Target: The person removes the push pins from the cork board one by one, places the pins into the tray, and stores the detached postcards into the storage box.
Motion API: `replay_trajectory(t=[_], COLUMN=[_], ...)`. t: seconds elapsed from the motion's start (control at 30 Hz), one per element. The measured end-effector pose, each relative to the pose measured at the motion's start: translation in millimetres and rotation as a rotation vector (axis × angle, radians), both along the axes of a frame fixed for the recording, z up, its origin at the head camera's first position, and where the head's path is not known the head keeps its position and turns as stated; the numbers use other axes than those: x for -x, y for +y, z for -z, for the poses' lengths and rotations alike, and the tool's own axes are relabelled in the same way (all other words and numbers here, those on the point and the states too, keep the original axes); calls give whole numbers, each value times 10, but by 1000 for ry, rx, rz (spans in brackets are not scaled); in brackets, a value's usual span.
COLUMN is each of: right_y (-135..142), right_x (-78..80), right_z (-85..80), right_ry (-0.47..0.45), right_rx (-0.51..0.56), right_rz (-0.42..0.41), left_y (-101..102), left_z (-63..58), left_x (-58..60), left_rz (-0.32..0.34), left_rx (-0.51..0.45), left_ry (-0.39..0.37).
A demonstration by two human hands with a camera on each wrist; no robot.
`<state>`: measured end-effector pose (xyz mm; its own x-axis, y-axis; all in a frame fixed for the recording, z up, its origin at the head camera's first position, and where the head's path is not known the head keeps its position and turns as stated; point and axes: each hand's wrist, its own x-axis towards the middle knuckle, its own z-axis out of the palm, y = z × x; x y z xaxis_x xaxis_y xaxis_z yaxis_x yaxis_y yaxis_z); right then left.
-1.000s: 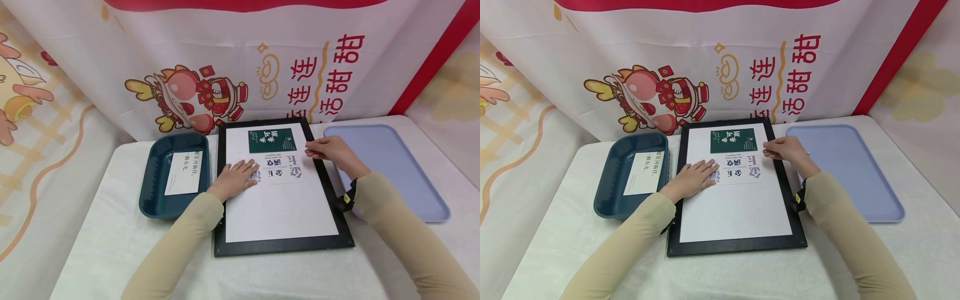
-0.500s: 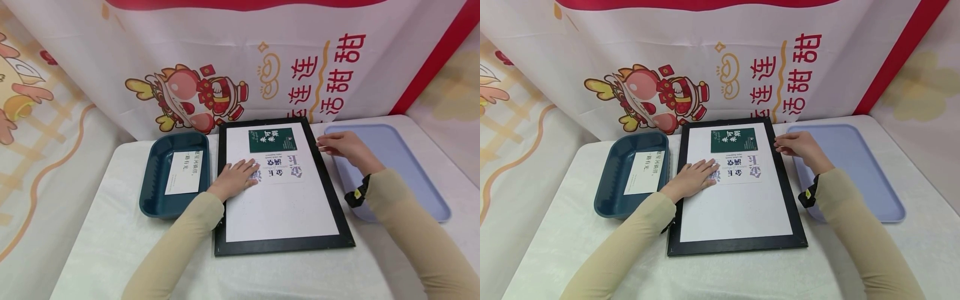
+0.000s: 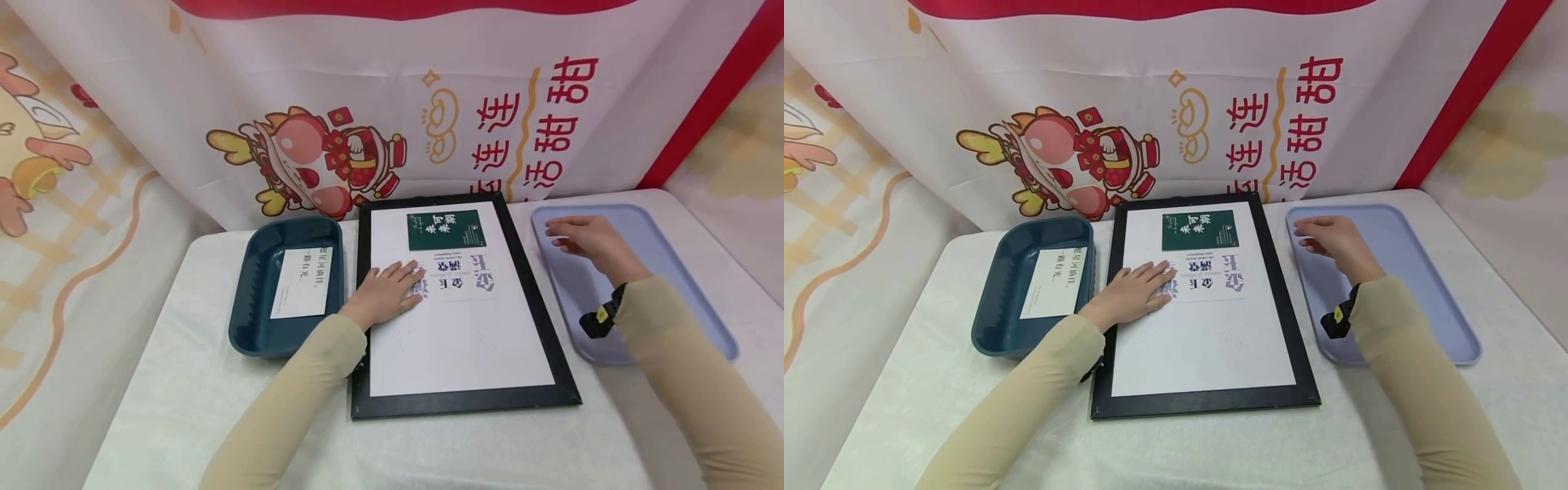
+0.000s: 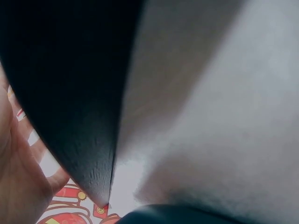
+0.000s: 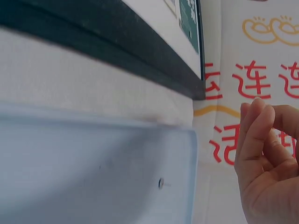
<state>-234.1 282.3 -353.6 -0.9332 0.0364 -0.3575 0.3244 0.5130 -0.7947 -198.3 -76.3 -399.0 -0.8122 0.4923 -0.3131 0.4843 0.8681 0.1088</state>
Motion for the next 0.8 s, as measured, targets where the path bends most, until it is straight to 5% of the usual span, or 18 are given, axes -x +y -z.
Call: replay_trajectory(t=[0.5, 0.8], right_y=[259, 394], right_x=[-21, -41], right_z=[102, 189], right_ry=[-12, -50], right_rx=[125, 95], right_rz=[96, 108], left_y=[7, 9], left_z=[-21, -18], left_x=[-17, -17], left_rz=[-2, -5], left_rx=[-25, -18], left_ry=[14, 12])
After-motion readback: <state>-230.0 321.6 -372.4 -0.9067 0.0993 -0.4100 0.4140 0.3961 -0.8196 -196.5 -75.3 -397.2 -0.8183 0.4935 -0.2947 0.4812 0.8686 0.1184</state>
